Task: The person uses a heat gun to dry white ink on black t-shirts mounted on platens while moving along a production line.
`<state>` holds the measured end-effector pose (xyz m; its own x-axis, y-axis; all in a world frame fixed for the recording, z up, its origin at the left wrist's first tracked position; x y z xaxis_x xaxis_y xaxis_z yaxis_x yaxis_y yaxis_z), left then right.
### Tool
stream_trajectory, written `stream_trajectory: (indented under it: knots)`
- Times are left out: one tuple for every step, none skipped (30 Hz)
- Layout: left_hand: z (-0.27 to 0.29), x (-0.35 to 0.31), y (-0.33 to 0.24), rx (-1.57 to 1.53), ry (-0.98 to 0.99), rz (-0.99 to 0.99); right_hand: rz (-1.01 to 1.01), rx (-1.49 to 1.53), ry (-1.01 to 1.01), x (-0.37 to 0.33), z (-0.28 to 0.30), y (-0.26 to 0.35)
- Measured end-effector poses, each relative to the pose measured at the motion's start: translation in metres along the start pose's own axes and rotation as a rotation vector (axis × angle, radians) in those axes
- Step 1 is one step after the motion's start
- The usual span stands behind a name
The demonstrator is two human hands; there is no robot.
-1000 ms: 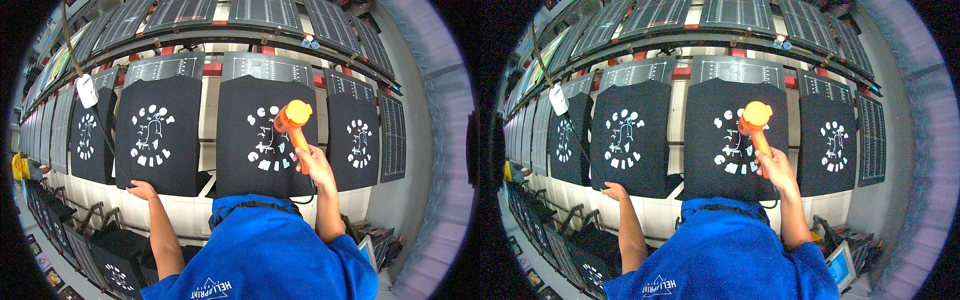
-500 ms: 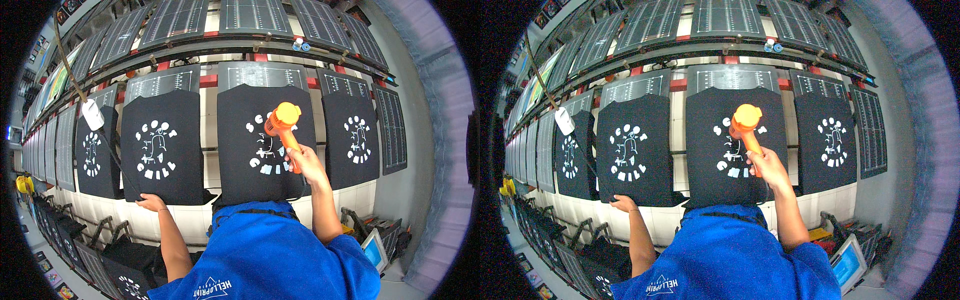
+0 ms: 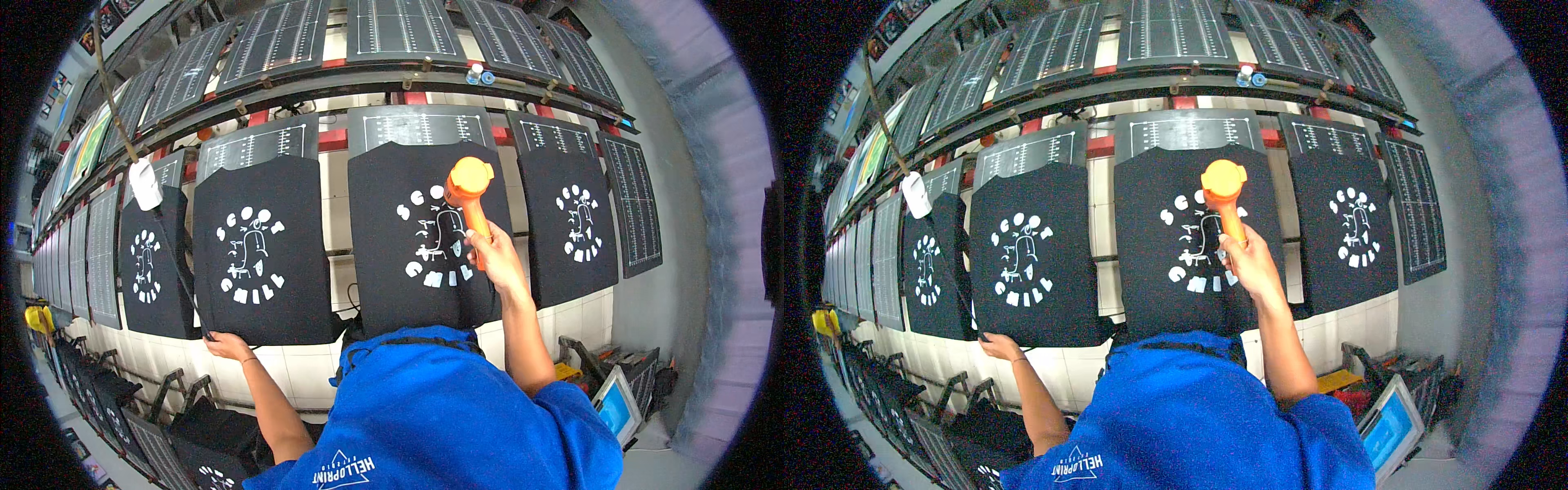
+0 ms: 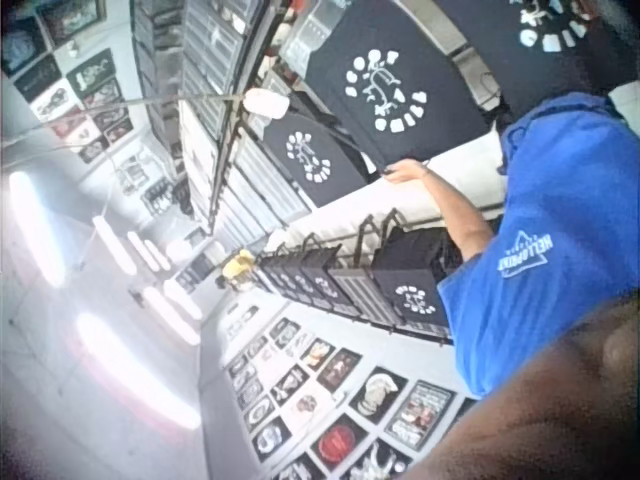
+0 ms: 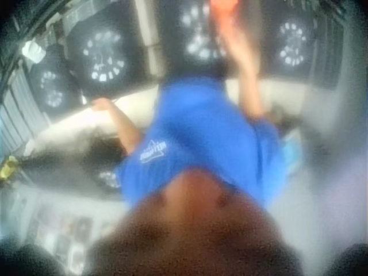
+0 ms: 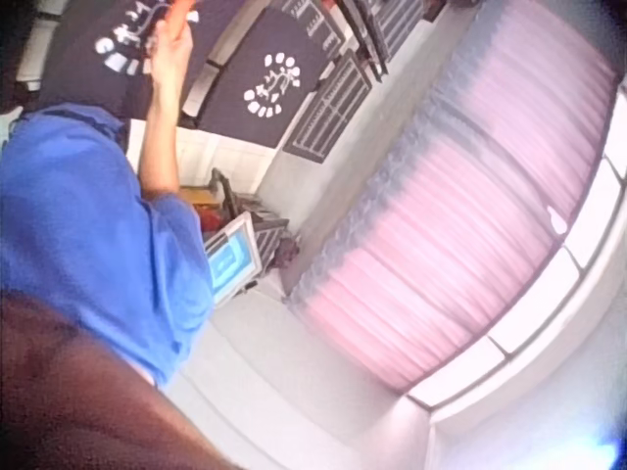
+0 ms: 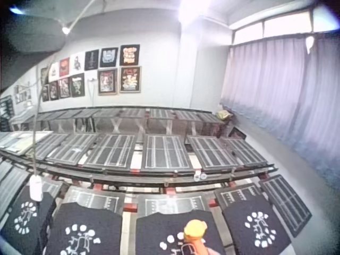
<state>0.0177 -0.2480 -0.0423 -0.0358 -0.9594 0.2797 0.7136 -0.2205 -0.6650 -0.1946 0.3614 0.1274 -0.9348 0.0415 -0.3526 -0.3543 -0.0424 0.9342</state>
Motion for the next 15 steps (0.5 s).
stream_trajectory:
  knots:
    - [-0.001, 0.006, 0.006, 0.01, -0.003, -0.019, -0.015, 0.028, 0.015, 0.003, 0.007, -0.005]
    - [-0.004, 0.012, 0.006, 0.016, -0.007, -0.039, -0.025, 0.057, 0.029, 0.004, 0.011, -0.004]
    - [-0.006, 0.02, 0.009, 0.035, 0.0, -0.034, -0.071, 0.085, 0.028, 0.001, 0.018, -0.004]
    - [-0.007, 0.026, 0.011, 0.053, 0.007, -0.028, -0.07, 0.059, -0.006, -0.003, 0.02, -0.004]
    - [-0.009, 0.027, 0.009, 0.072, 0.019, -0.022, -0.07, 0.029, -0.043, -0.009, 0.021, -0.004]
    - [-0.014, 0.026, 0.007, 0.082, 0.058, 0.002, -0.07, -0.001, -0.08, -0.012, 0.021, -0.005]
    - [-0.019, 0.026, 0.006, 0.093, 0.097, 0.026, -0.061, -0.042, -0.117, -0.014, 0.022, -0.006]
    - [-0.021, 0.027, 0.004, 0.105, 0.134, 0.049, -0.071, -0.017, -0.099, -0.015, 0.024, -0.007]
    - [-0.024, 0.026, 0.006, 0.164, 0.099, 0.026, -0.081, 0.009, -0.08, -0.015, 0.028, -0.009]
    - [-0.024, 0.025, 0.008, 0.197, 0.079, 0.017, -0.091, 0.034, -0.062, -0.015, 0.031, -0.01]
    - [-0.025, 0.023, 0.006, 0.224, 0.06, 0.007, -0.089, 0.064, -0.061, -0.015, 0.033, -0.011]
    - [-0.027, 0.021, 0.004, 0.251, 0.041, -0.002, -0.072, 0.048, -0.083, -0.015, 0.032, -0.012]
    - [-0.028, 0.021, 0.002, 0.266, 0.038, -0.001, -0.056, 0.033, -0.104, -0.016, 0.028, -0.013]
    - [-0.029, 0.02, 0.004, 0.283, 0.035, 0.001, -0.041, 0.015, -0.123, -0.016, 0.025, -0.013]
    - [-0.03, 0.02, 0.005, 0.299, 0.031, 0.005, -0.055, 0.009, -0.105, -0.017, 0.022, -0.008]
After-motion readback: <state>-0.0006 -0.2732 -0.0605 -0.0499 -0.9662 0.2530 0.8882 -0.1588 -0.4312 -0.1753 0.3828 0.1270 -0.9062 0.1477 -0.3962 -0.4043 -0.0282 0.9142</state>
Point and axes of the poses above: each hand's wrist, its own x-axis towards the middle knuckle, its own z-axis out of the back of the hand, y = z × x, the point moved 5 cm from there along x, towards the middle knuckle, and after that the axes turned 4 degrees about z, right-handed, at the moved point
